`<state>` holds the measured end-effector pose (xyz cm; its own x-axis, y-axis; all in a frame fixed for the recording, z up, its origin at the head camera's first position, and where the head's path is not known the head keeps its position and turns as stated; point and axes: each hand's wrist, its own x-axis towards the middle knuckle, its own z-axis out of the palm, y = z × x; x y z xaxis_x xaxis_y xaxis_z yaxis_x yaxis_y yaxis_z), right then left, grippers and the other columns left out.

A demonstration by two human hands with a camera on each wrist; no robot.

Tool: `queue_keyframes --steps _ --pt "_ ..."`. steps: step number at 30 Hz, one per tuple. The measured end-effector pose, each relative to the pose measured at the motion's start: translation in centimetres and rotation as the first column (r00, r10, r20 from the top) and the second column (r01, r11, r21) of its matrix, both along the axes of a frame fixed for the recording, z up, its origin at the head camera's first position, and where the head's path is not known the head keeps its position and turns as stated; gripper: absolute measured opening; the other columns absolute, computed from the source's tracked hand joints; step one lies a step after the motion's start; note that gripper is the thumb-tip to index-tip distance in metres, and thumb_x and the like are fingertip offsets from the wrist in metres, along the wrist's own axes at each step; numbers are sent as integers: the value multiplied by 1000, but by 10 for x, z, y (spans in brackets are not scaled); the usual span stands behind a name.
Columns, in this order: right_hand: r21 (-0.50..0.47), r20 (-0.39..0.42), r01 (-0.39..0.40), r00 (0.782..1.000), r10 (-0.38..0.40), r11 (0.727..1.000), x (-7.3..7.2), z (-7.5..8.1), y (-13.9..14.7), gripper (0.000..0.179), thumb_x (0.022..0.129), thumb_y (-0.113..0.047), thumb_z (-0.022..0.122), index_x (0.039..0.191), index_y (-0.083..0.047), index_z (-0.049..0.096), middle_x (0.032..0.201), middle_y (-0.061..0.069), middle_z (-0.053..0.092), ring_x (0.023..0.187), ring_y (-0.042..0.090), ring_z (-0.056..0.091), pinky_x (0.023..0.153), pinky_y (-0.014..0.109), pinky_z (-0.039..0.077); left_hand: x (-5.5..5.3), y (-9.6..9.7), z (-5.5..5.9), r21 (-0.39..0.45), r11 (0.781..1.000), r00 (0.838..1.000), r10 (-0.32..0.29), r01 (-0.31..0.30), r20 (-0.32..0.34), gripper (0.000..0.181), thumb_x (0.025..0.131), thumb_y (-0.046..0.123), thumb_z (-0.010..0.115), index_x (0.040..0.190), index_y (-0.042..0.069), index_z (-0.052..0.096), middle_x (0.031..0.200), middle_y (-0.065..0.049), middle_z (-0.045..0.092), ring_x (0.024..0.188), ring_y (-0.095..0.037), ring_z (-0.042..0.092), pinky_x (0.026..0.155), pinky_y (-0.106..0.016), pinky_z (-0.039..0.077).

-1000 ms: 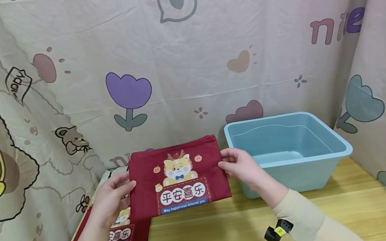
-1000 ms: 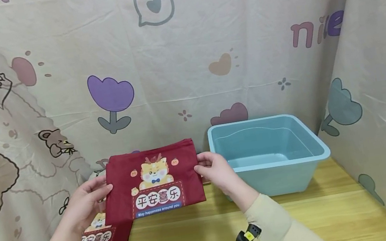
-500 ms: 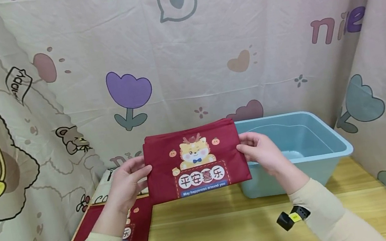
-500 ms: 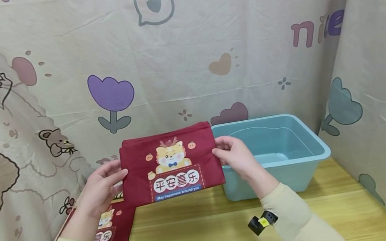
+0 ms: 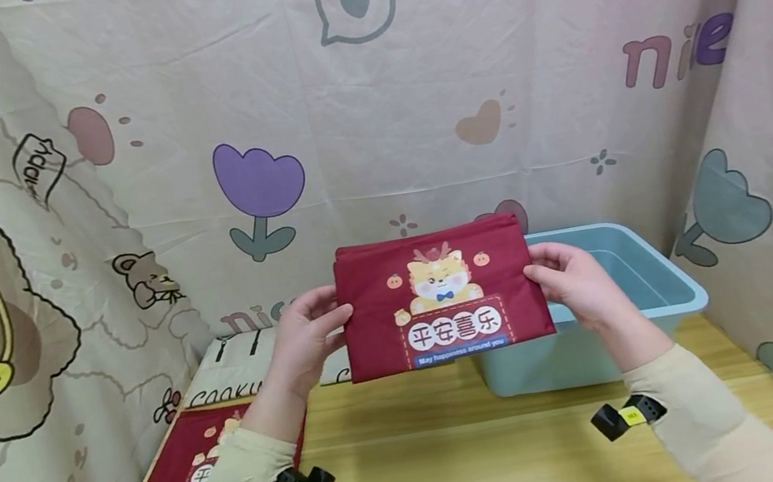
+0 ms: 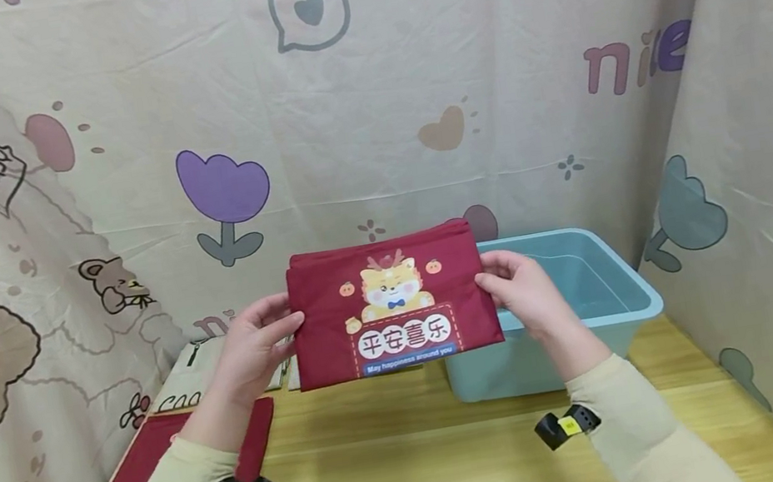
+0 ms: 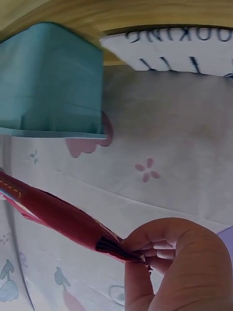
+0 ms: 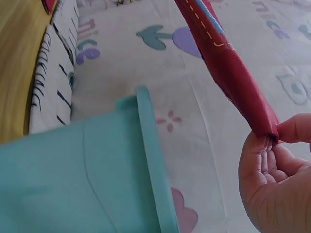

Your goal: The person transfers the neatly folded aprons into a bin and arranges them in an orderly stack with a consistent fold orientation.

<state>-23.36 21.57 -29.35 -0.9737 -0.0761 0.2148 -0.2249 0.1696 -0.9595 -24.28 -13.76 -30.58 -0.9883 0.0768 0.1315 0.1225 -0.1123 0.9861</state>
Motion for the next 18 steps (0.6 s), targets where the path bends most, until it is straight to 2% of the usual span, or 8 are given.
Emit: queue_keyframes --steps 9,14,18 --pt "30 -4 89 996 -89 996 0 1 31 50 102 -20 55 143 7 41 108 -2 58 89 8 63 76 25 57 -7 40 7 119 993 1000 -14 12 13 37 93 -7 60 129 -6 54 98 -5 57 83 -14 57 66 -27 53" --pt "26 -24 102 995 -102 994 -1 1 46 47 103 -18 53 141 7 42 108 -4 55 90 7 61 74 24 57 -9 60 8 160 987 1000 -14 13 4 34 91 -8 61 125 -6 58 96 -6 58 81 -14 58 63 -26 54" --pt "41 -26 143 990 -142 989 -2 1 56 44 104 -21 52 139 5 45 111 -1 52 91 8 59 74 23 57 -12 75 7 184 983 1000 -18 16 8 32 90 -8 62 123 -6 60 95 -7 60 79 -14 59 61 -26 54"
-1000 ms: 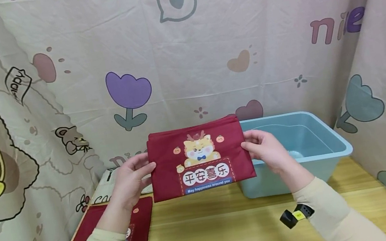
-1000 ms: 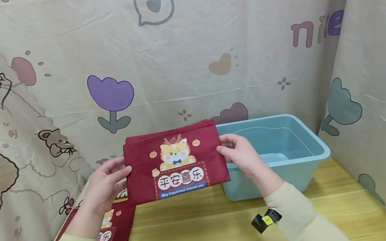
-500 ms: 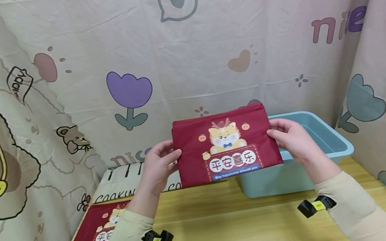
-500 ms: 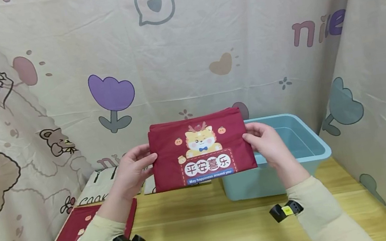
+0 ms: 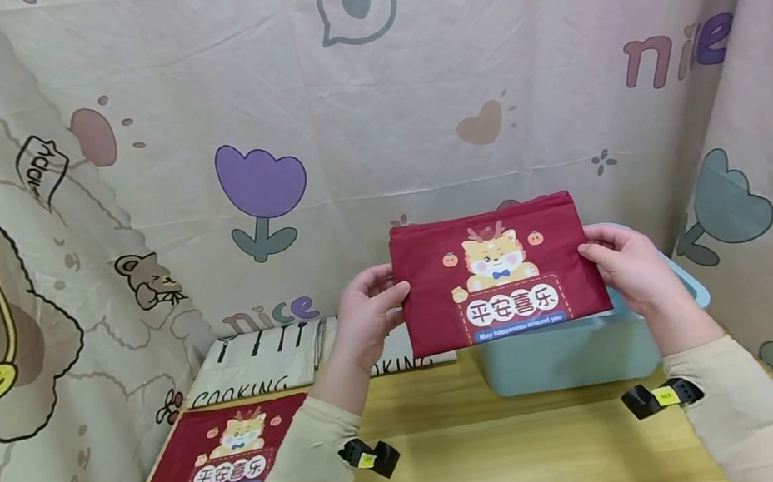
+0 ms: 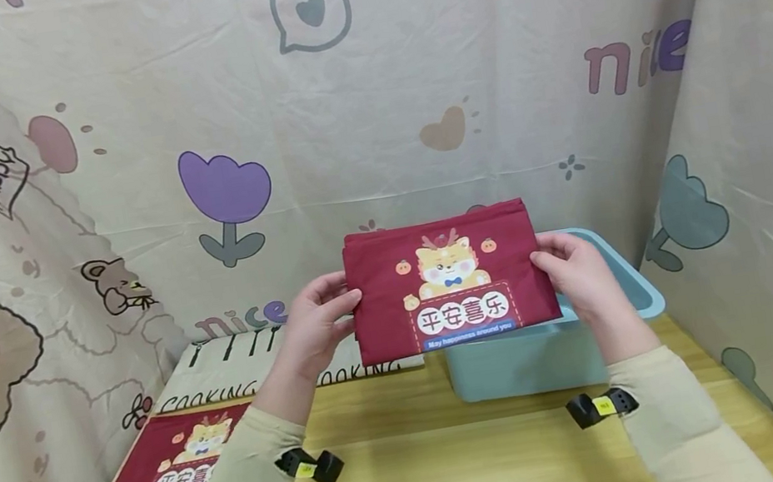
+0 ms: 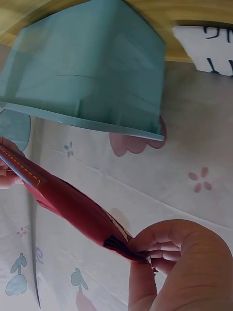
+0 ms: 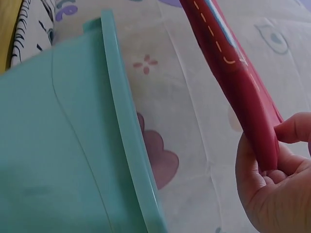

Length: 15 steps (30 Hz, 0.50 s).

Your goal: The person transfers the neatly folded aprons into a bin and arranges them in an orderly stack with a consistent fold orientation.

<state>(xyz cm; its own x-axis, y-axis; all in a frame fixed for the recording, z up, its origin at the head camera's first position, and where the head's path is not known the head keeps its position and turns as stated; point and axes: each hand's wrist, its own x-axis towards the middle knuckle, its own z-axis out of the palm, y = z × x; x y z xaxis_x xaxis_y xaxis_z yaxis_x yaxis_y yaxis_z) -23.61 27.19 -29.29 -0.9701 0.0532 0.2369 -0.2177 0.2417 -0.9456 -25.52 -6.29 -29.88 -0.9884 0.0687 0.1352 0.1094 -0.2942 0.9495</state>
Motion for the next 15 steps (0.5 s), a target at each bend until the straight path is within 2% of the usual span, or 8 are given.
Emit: queue_keyframes --steps 8,15 --pt "47 20 92 995 -93 995 -3 -1 18 50 104 -26 50 144 4 41 119 6 48 95 11 54 73 22 56 -7 26 1 4 1000 1000 -10 10 26 33 90 -8 64 123 -4 61 98 -9 61 77 -15 61 62 -26 55" --pt "80 46 152 987 -156 985 -9 -2 33 56 104 -30 49 148 2 38 123 6 46 96 12 51 72 21 56 -16 48 -2 -32 999 999 13 -11 49 33 90 -6 66 122 -2 64 103 -13 64 77 -16 64 65 -28 57"
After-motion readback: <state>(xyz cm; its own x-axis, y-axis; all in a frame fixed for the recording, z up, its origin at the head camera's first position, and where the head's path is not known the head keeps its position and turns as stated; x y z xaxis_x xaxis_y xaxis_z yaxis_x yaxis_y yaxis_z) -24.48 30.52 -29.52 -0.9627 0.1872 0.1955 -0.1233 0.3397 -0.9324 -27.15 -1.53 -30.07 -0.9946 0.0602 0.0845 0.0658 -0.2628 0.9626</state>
